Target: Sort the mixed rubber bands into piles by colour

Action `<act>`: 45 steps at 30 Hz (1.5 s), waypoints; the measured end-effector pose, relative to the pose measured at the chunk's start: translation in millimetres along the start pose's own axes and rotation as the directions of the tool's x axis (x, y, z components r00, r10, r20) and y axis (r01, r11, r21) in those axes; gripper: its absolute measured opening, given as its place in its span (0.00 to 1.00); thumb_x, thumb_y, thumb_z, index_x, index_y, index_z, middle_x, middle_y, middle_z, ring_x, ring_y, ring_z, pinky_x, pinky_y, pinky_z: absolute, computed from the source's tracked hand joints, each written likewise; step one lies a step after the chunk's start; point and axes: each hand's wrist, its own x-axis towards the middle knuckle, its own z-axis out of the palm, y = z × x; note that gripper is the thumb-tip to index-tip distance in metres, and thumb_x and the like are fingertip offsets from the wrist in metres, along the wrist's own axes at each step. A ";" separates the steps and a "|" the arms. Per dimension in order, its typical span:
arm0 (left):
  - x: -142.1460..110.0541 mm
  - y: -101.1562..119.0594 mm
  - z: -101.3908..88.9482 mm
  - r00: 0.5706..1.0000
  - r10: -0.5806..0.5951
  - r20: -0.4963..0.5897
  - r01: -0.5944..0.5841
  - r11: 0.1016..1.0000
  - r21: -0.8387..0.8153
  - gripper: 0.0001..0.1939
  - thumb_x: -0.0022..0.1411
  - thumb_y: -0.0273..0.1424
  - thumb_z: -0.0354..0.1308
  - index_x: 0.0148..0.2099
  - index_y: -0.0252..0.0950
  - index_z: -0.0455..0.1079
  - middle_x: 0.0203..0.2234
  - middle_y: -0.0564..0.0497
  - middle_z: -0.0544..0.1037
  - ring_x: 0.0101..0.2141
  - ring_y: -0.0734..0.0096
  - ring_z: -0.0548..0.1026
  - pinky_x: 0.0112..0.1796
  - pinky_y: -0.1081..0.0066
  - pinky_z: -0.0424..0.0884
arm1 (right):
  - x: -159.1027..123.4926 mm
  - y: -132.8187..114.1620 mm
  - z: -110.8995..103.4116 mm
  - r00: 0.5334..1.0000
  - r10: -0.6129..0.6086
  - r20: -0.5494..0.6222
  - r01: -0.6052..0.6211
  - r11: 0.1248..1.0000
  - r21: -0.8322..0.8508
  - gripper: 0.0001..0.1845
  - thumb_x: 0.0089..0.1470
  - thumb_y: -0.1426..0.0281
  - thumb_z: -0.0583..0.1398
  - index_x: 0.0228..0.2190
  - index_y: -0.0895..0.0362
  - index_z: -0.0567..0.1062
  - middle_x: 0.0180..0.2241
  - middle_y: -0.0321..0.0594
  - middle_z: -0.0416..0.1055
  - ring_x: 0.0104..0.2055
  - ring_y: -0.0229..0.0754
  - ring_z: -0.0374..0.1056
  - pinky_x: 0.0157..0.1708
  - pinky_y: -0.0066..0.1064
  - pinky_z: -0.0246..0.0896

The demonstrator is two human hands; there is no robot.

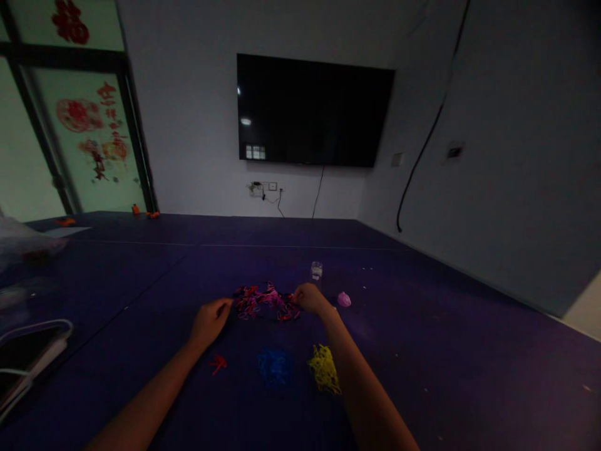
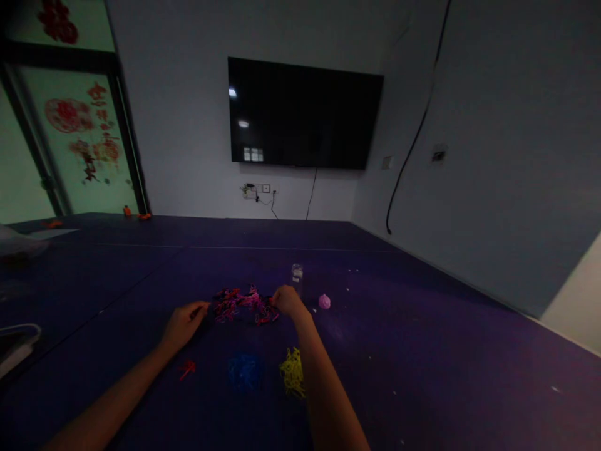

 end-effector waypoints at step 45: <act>0.6 -2.1 -0.5 0.996 -0.081 0.031 0.084 0.990 -0.109 0.16 0.58 0.38 0.47 0.37 0.37 0.75 0.30 0.49 0.80 0.29 0.66 0.76 0.33 0.69 0.71 | -43.4 -138.7 57.4 0.832 -0.525 0.177 0.489 0.846 0.211 0.08 0.42 0.80 0.60 0.24 0.58 0.78 0.25 0.35 0.76 0.28 0.35 0.70 0.26 0.21 0.57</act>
